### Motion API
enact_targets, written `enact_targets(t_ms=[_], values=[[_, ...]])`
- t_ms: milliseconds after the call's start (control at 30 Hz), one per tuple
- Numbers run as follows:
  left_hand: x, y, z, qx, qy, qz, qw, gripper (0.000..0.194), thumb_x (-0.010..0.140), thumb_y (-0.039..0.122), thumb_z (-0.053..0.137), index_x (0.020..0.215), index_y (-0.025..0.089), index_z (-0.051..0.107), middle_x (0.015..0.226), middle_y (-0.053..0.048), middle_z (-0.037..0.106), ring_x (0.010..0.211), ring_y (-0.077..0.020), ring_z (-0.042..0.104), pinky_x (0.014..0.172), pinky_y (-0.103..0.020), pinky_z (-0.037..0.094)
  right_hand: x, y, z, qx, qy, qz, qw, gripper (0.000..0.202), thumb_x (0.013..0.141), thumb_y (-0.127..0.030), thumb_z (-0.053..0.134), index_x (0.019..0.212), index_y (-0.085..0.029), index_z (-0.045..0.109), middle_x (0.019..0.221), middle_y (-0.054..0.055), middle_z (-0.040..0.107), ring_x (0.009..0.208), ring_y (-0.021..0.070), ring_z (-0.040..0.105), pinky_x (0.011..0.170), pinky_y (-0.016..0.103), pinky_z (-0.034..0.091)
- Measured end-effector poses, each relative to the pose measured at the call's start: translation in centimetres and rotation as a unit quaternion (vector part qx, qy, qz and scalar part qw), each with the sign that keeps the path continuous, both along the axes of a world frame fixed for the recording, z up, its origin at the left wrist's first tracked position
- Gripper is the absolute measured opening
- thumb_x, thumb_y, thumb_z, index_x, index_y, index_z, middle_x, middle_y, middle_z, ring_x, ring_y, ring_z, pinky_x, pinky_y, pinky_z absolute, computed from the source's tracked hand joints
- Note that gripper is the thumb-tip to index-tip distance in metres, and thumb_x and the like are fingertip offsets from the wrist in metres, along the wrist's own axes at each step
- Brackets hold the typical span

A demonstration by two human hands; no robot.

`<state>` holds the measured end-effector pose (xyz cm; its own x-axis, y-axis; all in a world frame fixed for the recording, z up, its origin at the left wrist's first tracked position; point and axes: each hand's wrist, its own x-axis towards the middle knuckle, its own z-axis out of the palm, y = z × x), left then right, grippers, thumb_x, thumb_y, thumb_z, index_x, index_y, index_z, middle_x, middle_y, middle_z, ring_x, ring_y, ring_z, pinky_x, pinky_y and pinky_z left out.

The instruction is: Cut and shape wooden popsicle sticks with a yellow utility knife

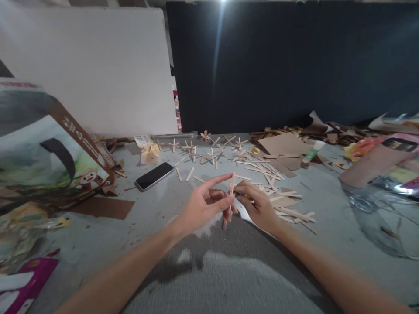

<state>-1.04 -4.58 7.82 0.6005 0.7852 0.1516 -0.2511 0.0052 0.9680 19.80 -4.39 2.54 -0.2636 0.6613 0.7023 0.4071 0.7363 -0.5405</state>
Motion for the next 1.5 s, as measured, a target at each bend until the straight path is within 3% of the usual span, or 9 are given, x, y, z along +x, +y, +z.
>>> enact_targets(t_ms=[433,900,1100,1500], values=[[0.0,-0.3,0.0,0.026,0.019,0.015,0.999,0.079,0.089,0.048,0.080,0.156,0.017,0.053,0.076,-0.004,0.074,0.059,-0.0130,0.062,0.061,-0.030,0.052,0.7,0.2,0.1,0.079,-0.047,-0.016,0.996,0.023,0.107,-0.020,0.050,0.120,-0.025,0.069,0.096,0.007,0.067,0.089,0.0213,0.066,0.079,0.034,0.055],[0.1,0.0,-0.6,0.040,0.038,0.042,0.998,0.076,0.090,0.047,0.078,0.155,0.016,0.054,0.077,-0.003,0.074,0.060,-0.0128,0.063,0.062,-0.030,0.052,0.9,0.3,0.1,0.089,-0.085,-0.031,0.992,0.025,0.109,-0.021,0.047,0.122,-0.024,0.067,0.096,0.007,0.066,0.088,0.0214,0.066,0.078,0.033,0.055],[0.3,0.5,-0.8,0.029,0.050,0.120,0.991,0.068,0.082,0.047,0.085,0.138,0.012,0.066,0.073,-0.003,0.074,0.059,-0.0136,0.065,0.062,-0.030,0.053,0.8,0.6,0.1,0.110,-0.105,-0.042,0.987,0.021,0.108,-0.020,0.050,0.121,-0.023,0.067,0.094,0.007,0.066,0.085,0.0210,0.066,0.076,0.032,0.056],[0.2,0.8,-0.9,0.032,0.063,0.163,0.984,0.045,0.077,0.049,0.087,0.101,0.014,0.070,0.073,-0.007,0.078,0.061,-0.0174,0.070,0.063,-0.031,0.056,0.6,-0.2,0.2,0.089,-0.114,-0.092,0.985,0.020,0.109,-0.029,0.051,0.120,-0.024,0.066,0.100,0.006,0.081,0.080,0.0192,0.077,0.070,0.027,0.058]])
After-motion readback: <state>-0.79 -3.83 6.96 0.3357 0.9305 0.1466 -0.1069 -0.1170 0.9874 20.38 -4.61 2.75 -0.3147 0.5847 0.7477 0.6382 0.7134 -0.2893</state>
